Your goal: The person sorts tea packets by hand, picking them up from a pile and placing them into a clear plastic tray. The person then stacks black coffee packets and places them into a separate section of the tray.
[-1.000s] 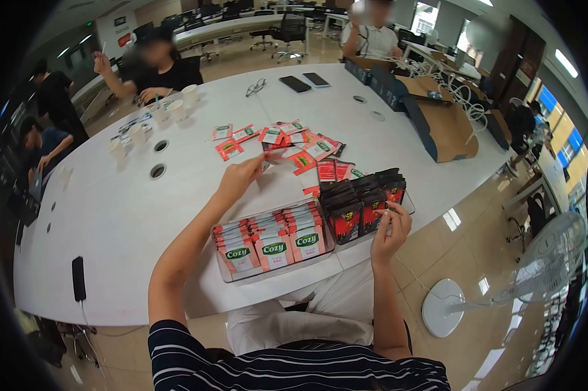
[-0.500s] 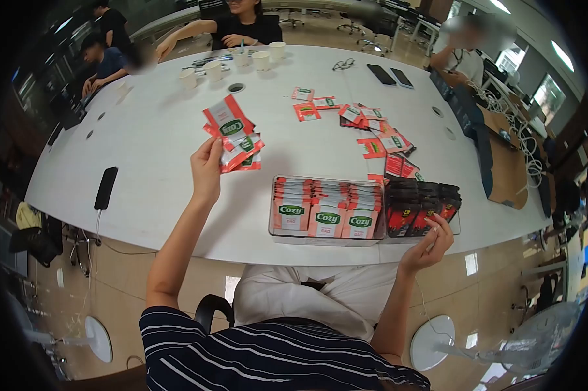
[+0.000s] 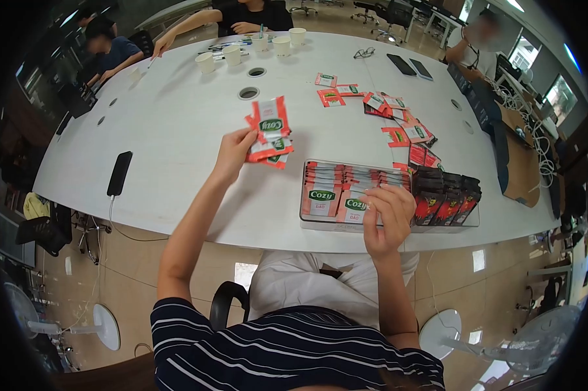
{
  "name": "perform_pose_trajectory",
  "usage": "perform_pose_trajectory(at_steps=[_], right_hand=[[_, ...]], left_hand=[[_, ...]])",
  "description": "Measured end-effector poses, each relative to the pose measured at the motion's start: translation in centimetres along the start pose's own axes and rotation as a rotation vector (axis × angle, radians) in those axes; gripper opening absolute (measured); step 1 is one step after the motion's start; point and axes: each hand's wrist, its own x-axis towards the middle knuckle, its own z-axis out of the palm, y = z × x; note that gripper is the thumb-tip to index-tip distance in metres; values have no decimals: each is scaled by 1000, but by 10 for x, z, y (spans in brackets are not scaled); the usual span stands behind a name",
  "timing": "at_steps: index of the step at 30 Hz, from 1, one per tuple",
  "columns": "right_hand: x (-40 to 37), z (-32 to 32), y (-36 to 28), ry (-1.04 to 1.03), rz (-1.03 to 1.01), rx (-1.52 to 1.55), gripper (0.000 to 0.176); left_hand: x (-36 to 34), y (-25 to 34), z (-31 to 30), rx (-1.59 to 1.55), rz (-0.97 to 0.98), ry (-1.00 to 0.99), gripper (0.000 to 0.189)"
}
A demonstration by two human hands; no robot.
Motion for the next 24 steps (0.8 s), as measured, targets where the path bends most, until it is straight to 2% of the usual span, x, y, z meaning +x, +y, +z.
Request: perform_pose_trajectory(at_steps=[3,9,15,20,24], right_hand=[[-15,-9,6,75,90,-57,8],[-43,-55,29,153,203,-255,11],[-67,-90,45,197,262,-360,12],[-78,-92,50,193,303,-348,12],[-75,-84,48,177,300,-319,13]], left_hand=[[41,3,20,77,-46,-85,27],[113,-41,69,137,-111,-240,22],[117,-40,112,53,-94,-212,20],[137,-44,93,226,5,-268,19],[130,-14,70,239,165,-177,19]])
